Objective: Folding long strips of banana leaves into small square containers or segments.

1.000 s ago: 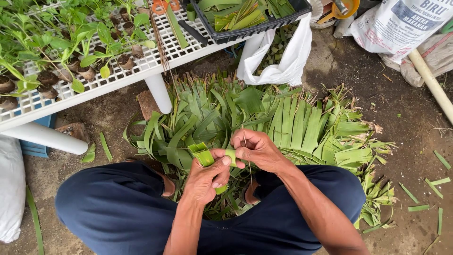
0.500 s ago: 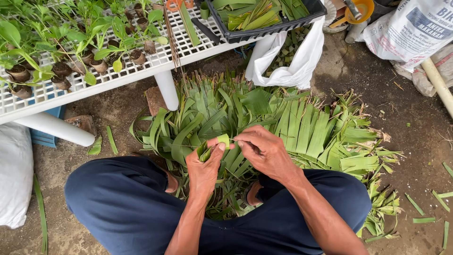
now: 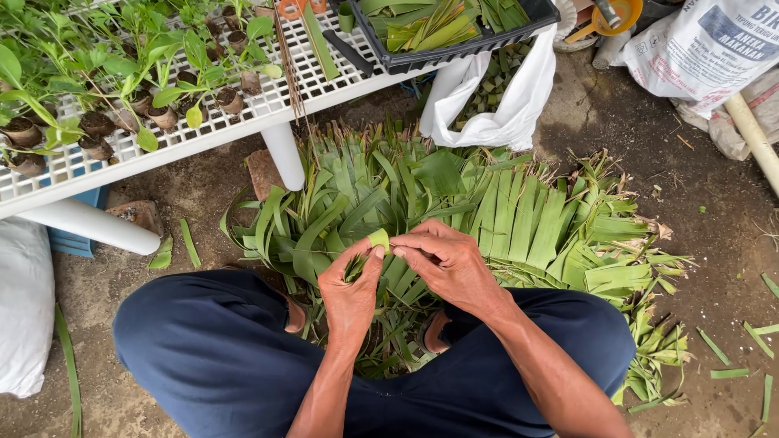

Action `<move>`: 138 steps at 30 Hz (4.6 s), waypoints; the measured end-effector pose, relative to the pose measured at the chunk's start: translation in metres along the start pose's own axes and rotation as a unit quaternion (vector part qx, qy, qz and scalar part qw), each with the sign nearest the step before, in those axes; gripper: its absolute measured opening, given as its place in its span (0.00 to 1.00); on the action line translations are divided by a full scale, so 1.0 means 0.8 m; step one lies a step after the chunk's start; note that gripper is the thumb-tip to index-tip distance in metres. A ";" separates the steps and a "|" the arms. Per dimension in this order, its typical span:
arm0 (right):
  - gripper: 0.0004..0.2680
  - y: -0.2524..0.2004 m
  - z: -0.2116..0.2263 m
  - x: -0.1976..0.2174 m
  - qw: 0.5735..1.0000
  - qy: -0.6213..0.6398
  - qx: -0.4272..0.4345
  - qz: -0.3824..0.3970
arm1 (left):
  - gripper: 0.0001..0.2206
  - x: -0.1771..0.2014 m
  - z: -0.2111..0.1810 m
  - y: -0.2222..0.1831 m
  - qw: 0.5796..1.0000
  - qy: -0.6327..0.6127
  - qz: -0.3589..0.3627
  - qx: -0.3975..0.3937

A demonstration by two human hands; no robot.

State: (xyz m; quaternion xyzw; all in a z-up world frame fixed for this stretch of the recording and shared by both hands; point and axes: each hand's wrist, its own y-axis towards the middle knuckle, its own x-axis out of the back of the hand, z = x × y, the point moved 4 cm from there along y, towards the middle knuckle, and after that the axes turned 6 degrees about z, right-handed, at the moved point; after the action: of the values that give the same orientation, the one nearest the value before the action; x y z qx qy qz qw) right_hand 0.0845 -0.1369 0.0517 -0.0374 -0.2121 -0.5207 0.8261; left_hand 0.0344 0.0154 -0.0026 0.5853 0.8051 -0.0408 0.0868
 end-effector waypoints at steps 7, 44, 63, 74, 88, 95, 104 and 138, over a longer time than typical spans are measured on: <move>0.07 0.005 -0.002 -0.003 0.999 0.027 -0.017 0.007 | 0.08 0.002 0.029 0.005 0.997 -0.080 -0.011 0.019; 0.07 0.008 -0.005 -0.003 1.000 -0.020 -0.010 -0.017 | 0.15 0.000 0.023 -0.003 0.992 0.051 0.079 -0.081; 0.07 0.001 -0.005 0.020 0.991 0.033 0.099 0.082 | 0.07 -0.008 -0.013 -0.004 0.967 -0.157 0.201 0.012; 0.07 0.002 -0.010 0.019 0.991 0.059 0.079 0.093 | 0.08 -0.013 -0.015 -0.004 0.979 -0.104 0.173 -0.015; 0.01 0.011 -0.032 -0.038 0.991 -0.129 0.012 0.027 | 0.10 0.000 0.047 -0.001 0.877 0.407 0.035 -0.254; 0.03 0.032 -0.010 -0.027 0.986 -0.123 0.115 0.009 | 0.07 0.013 0.032 0.027 0.999 0.020 -0.031 -0.013; 0.06 0.064 0.000 0.014 0.969 0.161 0.102 -0.156 | 0.05 -0.005 0.024 0.059 0.982 -0.137 -0.087 0.096; 0.04 0.059 -0.036 0.040 0.966 0.117 0.021 -0.228 | 0.11 0.054 -0.132 0.277 0.978 -0.088 0.087 0.170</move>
State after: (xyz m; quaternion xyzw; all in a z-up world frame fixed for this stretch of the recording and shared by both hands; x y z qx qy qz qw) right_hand 0.1468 -0.1505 0.0459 0.0908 -0.1279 -0.6912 0.7054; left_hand 0.2223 0.1428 0.1009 0.6532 0.7219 -0.2203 0.0601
